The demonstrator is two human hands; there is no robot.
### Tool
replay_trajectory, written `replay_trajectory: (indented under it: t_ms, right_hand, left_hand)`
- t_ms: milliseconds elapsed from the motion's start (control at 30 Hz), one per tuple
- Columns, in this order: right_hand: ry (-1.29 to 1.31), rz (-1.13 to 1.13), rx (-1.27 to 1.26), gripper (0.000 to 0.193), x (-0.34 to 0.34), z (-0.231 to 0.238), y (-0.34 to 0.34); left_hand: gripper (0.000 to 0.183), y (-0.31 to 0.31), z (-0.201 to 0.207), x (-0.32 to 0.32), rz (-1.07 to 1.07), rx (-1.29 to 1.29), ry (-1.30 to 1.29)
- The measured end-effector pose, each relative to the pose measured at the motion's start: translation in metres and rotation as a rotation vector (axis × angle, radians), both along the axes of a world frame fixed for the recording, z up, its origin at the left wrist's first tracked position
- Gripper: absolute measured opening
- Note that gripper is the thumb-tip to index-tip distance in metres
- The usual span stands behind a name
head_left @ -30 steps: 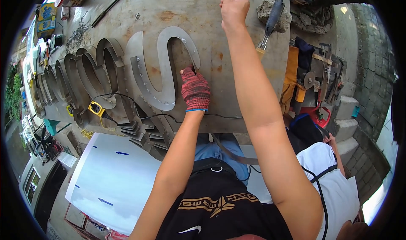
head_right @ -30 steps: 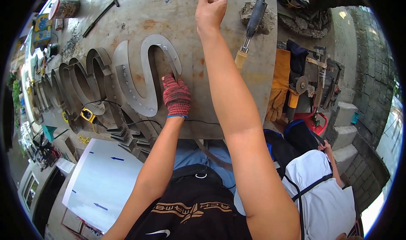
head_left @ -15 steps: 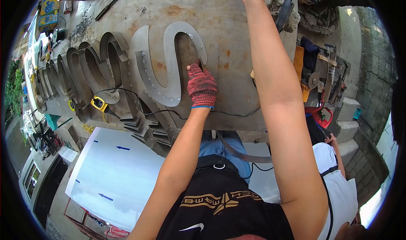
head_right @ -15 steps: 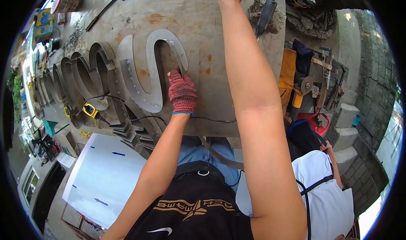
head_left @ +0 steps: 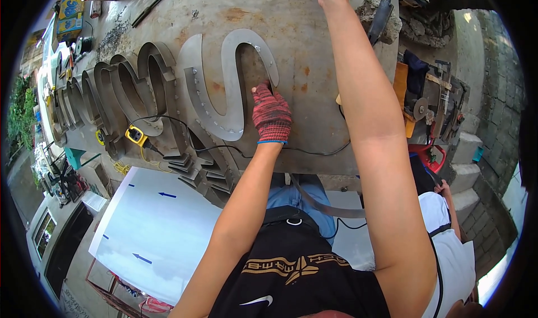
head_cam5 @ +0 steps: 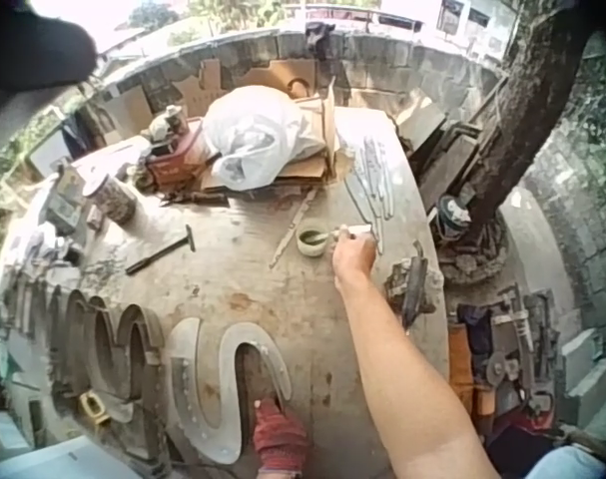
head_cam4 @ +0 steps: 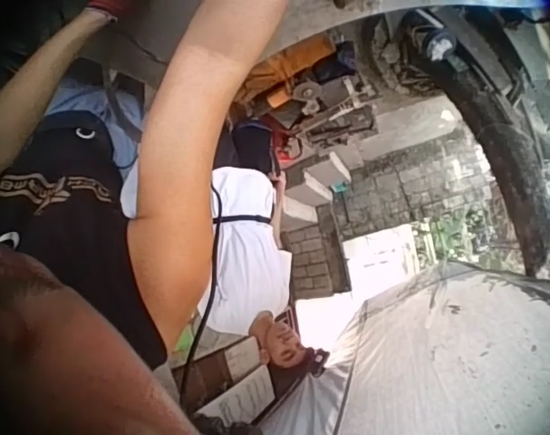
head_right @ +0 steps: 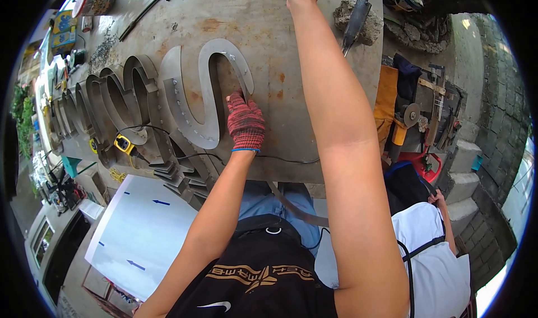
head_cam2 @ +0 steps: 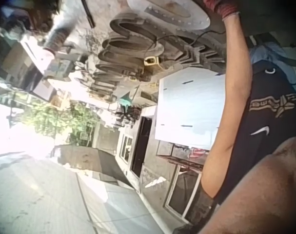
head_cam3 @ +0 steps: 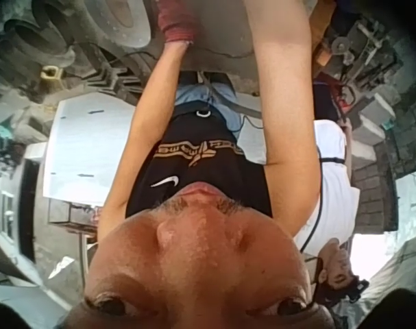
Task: Fabricating large metal sign letters by attaching side strips using a heat bonding tool or soldering iron.
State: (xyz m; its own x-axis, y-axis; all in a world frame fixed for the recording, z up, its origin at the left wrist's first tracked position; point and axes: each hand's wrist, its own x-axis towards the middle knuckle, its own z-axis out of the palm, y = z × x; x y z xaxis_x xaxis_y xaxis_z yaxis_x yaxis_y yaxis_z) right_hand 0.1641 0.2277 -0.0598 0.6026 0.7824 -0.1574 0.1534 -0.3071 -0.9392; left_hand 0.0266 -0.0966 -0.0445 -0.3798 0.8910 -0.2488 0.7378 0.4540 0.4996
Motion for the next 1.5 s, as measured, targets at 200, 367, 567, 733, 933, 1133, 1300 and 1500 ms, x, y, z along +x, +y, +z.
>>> replay_trajectory:
  t_ms: [200, 367, 567, 733, 933, 1133, 1300, 1500]
  right_hand:
    - [0.489, 0.197, 0.088, 0.030, 0.021, 0.007, -0.003]
    - [0.533, 0.086, 0.135, 0.025, 0.037, -0.001, 0.000]
    - [0.467, 0.051, 0.173, 0.022, 0.014, 0.061, -0.052]
    - [0.386, 0.216, 0.158, 0.027, 0.013, 0.071, -0.135]
    - [0.055, 0.417, -0.023, 0.027, -0.016, 0.054, -0.212]
    - [-0.007, 0.419, 0.010, 0.024, -0.036, 0.055, -0.221]
    - [-0.099, 0.449, 0.041, 0.023, -0.039, 0.059, -0.220]
    - [-0.111, 0.430, 0.133, 0.023, -0.037, 0.052, -0.224]
  left_hand:
    - [0.038, -0.003, -0.006, -0.004, -0.035, 0.081, 0.095]
    - [0.037, 0.001, 0.001, 0.006, -0.034, 0.036, 0.022]
    - [0.037, -0.003, -0.004, -0.001, -0.009, -0.003, 0.026]
    - [0.037, 0.000, -0.005, 0.002, -0.056, 0.040, 0.032]
    - [0.037, 0.004, 0.004, 0.006, 0.004, -0.029, -0.016]
    - [0.038, 0.003, -0.003, 0.003, -0.012, -0.001, 0.011]
    - [0.038, 0.002, -0.003, 0.003, -0.009, 0.056, 0.026]
    - [0.039, 0.004, 0.001, 0.005, -0.011, 0.018, 0.025]
